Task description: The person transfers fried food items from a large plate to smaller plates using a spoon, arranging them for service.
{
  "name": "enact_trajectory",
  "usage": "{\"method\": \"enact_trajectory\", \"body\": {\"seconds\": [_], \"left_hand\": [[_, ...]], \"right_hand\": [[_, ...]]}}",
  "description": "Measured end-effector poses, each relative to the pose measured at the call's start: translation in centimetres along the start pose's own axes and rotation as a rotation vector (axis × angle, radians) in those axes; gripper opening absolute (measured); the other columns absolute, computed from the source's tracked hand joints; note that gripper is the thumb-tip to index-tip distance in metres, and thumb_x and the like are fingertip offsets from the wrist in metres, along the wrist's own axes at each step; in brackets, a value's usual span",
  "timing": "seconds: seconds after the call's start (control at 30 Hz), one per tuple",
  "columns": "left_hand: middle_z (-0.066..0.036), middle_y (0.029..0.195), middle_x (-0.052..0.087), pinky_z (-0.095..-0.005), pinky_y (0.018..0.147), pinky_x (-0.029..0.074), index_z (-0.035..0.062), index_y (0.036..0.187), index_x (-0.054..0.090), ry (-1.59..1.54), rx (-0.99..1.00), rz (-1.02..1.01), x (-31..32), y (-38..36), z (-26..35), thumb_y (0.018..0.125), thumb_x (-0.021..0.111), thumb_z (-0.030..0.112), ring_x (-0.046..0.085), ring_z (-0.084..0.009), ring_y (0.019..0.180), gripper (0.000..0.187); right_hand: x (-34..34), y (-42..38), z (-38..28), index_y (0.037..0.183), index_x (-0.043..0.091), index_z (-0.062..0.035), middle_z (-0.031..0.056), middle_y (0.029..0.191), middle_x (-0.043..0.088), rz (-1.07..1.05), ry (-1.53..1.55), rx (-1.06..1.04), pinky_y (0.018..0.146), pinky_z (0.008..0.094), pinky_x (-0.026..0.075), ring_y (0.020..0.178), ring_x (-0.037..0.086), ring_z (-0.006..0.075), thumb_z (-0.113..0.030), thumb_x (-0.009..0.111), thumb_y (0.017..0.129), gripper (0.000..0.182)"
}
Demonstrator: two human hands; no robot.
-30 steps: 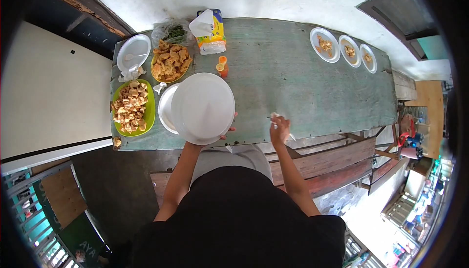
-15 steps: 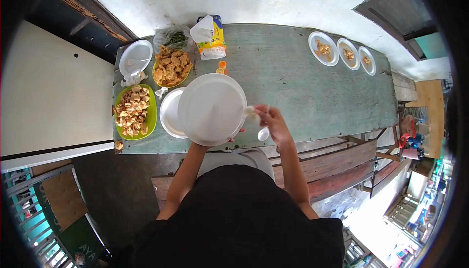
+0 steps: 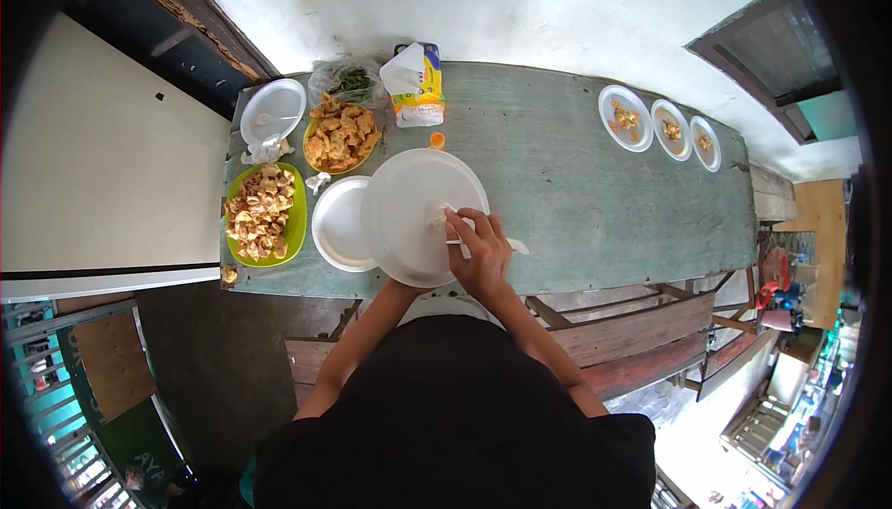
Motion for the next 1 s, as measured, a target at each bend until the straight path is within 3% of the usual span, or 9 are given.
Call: {"method": "enact_trajectory", "body": {"seconds": [0.07, 0.17, 0.23, 0.4, 0.5, 0.63, 0.73, 0.87, 1.0], "left_hand": [[-0.008, 0.140, 0.029, -0.0432, 0.109, 0.016, 0.0130, 0.140, 0.021, -0.237, -0.089, -0.068, 0.1, 0.0, -0.2, 0.073, 0.066, 0.050, 0.027, -0.0266, 0.129, 0.089], [-0.008, 0.143, 0.026, -0.0435, 0.110, 0.013, 0.0128, 0.141, 0.020, -0.135, -0.081, -0.027, 0.5, 0.1, 0.0, 0.074, 0.066, 0.050, 0.023, -0.0265, 0.132, 0.089], [-0.008, 0.143, 0.026, -0.0442, 0.110, 0.014, 0.0126, 0.141, 0.019, 0.160, 0.053, 0.031, 0.6, 0.4, -0.3, 0.073, 0.066, 0.050, 0.024, -0.0268, 0.131, 0.090], [-0.009, 0.144, 0.023, -0.0447, 0.110, 0.014, 0.0126, 0.141, 0.017, 0.308, 0.129, -0.034, 0.6, 1.2, -1.3, 0.070, 0.067, 0.054, 0.022, -0.0287, 0.132, 0.096], [-0.009, 0.142, 0.025, -0.0448, 0.109, 0.015, 0.0119, 0.140, 0.019, 0.293, 0.143, -0.021, 0.6, 1.8, -1.0, 0.069, 0.068, 0.054, 0.023, -0.0287, 0.131, 0.096], [-0.009, 0.141, 0.027, -0.0449, 0.108, 0.016, 0.0109, 0.139, 0.022, 0.271, 0.154, -0.013, 0.7, 2.0, 0.1, 0.067, 0.069, 0.054, 0.024, -0.0288, 0.130, 0.096], [-0.008, 0.140, 0.029, -0.0449, 0.107, 0.017, 0.0102, 0.138, 0.024, 0.265, 0.154, 0.011, 0.1, 2.2, 1.5, 0.066, 0.070, 0.054, 0.025, -0.0288, 0.129, 0.096], [-0.008, 0.139, 0.030, -0.0450, 0.107, 0.018, 0.0101, 0.138, 0.024, 0.228, 0.147, 0.029, -0.7, 2.6, 2.4, 0.066, 0.070, 0.054, 0.025, -0.0289, 0.129, 0.096], [-0.008, 0.139, 0.030, -0.0451, 0.107, 0.018, 0.0103, 0.138, 0.025, 0.144, 0.143, 0.019, -1.3, 2.5, 2.0, 0.066, 0.070, 0.054, 0.026, -0.0289, 0.129, 0.094]], "right_hand": [[-0.4, 0.4, -0.7, 0.090, 0.068, -0.0126, 0.0035, 0.084, 0.059, 0.032, 0.008, 0.097, 0.059, 0.0334, 0.046, 0.074, 0.055, 0.0238, -0.015, 0.070, 0.071, 0.019], [-0.7, 1.4, -0.1, 0.090, 0.070, -0.0124, 0.0028, 0.078, 0.061, 0.102, -0.099, 0.109, 0.059, 0.0319, 0.044, 0.072, 0.053, 0.0215, -0.014, 0.071, 0.071, 0.019], [-0.7, 1.4, 0.0, 0.089, 0.070, -0.0129, 0.0029, 0.079, 0.061, 0.100, -0.085, 0.163, 0.060, 0.0319, 0.044, 0.072, 0.052, 0.0218, -0.014, 0.072, 0.071, 0.019], [-0.9, -0.1, 0.0, 0.088, 0.071, -0.0143, 0.0024, 0.080, 0.061, 0.097, -0.005, 0.166, 0.061, 0.0315, 0.044, 0.071, 0.051, 0.0212, -0.011, 0.074, 0.067, 0.021], [-0.6, -1.4, -0.9, 0.095, 0.068, -0.0194, -0.0031, 0.090, 0.061, -0.053, 0.084, -0.158, 0.062, 0.0299, 0.049, 0.072, 0.052, 0.0207, -0.001, 0.064, 0.050, 0.048], [-0.1, 1.3, -0.4, 0.101, 0.066, -0.0228, -0.0062, 0.091, 0.060, -0.031, -0.052, -0.335, 0.059, 0.0281, 0.048, 0.072, 0.051, 0.0198, -0.004, 0.063, 0.053, 0.051], [-0.5, 5.2, 1.3, 0.092, 0.070, -0.0227, -0.0047, 0.089, 0.064, 0.151, -0.165, -0.192, 0.062, 0.0281, 0.045, 0.072, 0.052, 0.0188, -0.005, 0.069, 0.061, 0.035], [-0.4, 4.9, 2.2, 0.099, 0.066, -0.0205, -0.0039, 0.094, 0.060, 0.186, -0.149, 0.093, 0.064, 0.0306, 0.046, 0.077, 0.051, 0.0213, -0.004, 0.064, 0.054, 0.048], [0.2, -0.1, -2.5, 0.099, 0.066, -0.0185, -0.0039, 0.096, 0.060, -0.121, 0.029, -0.374, 0.062, 0.0295, 0.047, 0.074, 0.051, 0.0202, -0.007, 0.064, 0.056, 0.045]]}}
Point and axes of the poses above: each hand's wrist, its own y-axis towards the middle knuckle, its own x-axis out of the palm, z = x × y, the point moved 2 cm from there along y, towards the middle knuckle
